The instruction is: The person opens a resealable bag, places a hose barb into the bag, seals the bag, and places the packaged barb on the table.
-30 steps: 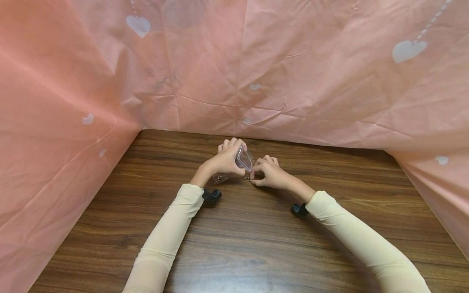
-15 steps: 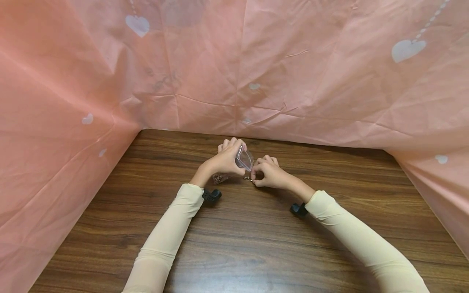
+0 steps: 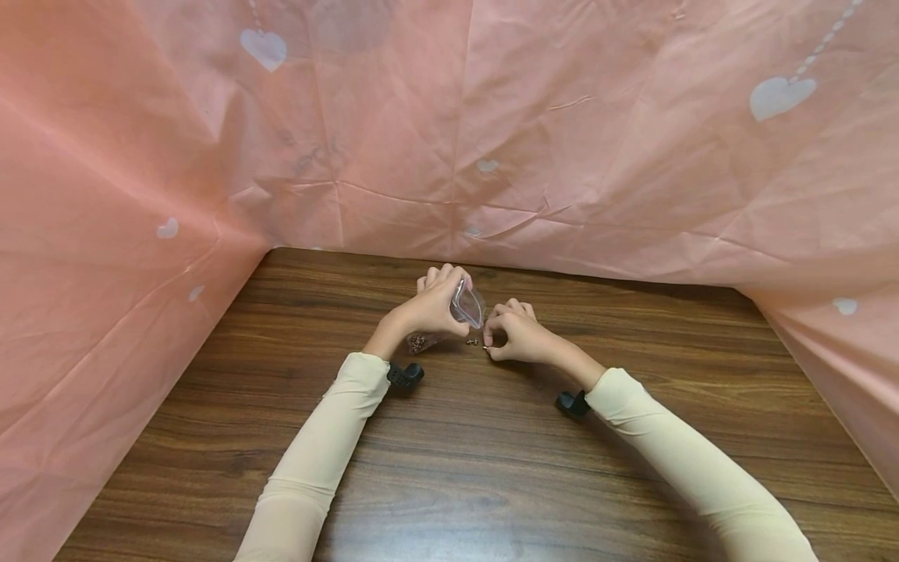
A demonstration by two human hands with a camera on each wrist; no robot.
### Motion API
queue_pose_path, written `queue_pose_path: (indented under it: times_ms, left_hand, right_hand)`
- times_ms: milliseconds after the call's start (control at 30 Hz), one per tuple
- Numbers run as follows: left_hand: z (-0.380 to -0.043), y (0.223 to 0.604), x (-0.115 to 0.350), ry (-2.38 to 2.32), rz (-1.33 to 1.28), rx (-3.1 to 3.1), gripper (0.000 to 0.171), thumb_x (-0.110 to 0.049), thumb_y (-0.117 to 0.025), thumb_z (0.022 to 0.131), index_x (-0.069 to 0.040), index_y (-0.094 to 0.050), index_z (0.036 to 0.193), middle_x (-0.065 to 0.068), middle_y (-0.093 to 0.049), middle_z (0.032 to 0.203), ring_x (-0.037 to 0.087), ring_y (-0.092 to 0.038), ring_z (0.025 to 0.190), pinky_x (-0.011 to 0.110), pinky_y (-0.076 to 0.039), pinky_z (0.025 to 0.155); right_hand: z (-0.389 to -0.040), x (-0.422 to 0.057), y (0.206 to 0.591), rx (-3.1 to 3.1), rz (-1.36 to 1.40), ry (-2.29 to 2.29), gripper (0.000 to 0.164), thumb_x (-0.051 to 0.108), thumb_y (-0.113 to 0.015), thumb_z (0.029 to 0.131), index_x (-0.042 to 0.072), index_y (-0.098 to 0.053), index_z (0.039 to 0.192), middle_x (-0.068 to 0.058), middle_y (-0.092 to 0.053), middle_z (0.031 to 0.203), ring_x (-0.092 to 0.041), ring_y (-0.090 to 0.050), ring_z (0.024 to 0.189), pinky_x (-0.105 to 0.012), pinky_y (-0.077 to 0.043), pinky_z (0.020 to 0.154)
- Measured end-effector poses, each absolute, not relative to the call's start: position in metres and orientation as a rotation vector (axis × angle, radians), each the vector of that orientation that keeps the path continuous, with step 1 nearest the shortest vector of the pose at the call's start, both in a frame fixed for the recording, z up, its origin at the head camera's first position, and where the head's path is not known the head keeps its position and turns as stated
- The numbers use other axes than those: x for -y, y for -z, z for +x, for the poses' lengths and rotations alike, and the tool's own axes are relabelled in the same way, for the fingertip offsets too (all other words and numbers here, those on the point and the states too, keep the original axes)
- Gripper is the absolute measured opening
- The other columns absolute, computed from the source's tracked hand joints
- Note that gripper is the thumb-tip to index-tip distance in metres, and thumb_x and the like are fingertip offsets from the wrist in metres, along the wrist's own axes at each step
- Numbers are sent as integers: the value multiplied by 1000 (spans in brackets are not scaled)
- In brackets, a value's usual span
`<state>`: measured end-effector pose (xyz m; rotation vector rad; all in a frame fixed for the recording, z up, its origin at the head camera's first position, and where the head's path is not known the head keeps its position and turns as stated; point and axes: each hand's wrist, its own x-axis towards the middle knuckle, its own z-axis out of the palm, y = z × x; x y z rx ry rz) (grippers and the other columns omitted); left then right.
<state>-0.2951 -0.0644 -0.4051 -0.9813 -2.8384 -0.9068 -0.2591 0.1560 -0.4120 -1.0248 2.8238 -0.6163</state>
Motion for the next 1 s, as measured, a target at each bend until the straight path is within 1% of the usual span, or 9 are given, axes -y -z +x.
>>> queue_pose_path:
  times_ms: [133, 400, 567, 767, 1000]
  left_hand:
    - [-295, 405, 65, 915, -986, 2832, 68, -25, -84, 63, -16, -46, 119, 7, -46, 117, 29, -36, 107, 46, -28, 99]
    - [-295, 405, 65, 919, -985, 2833, 68, -26, -84, 63, -17, -46, 119, 7, -45, 116, 29, -36, 108, 46, -27, 99]
    - [-295, 405, 65, 912, -983, 2833, 68, -26, -84, 63, -17, -46, 119, 7, -46, 116, 29, -36, 108, 47, -28, 99]
    - [-294, 406, 64, 898, -987, 2836, 69, -25, -85, 63, -16, -46, 119, 8, -46, 116, 29, -36, 108, 47, -28, 99]
    - [-294, 406, 63, 903, -993, 2837, 70, -26, -85, 62, -17, -46, 119, 7, -46, 116, 28, -35, 106, 45, -28, 97]
  right_hand:
    - [-258, -156, 411, -2830, -1013, 639, 14, 11, -78, 74, 19, -66, 75, -3, -63, 98, -23, -42, 94, -55, -27, 96]
    - [-262, -160, 408, -2839, -987, 741, 12, 11, -78, 78, 17, -68, 79, -5, -63, 102, -24, -40, 95, -53, -25, 96]
    - [-262, -162, 406, -2861, -998, 798, 11, 10, -78, 78, 15, -69, 80, -7, -63, 103, -26, -41, 98, -53, -24, 96]
    - [-262, -162, 404, -2885, -998, 846, 11, 10, -79, 78, 15, -70, 81, -9, -63, 104, -27, -42, 100, -54, -24, 96]
    - [-265, -165, 401, -2898, -994, 924, 11, 9, -78, 78, 15, -70, 82, -8, -64, 103, -27, -42, 98, -54, -23, 97]
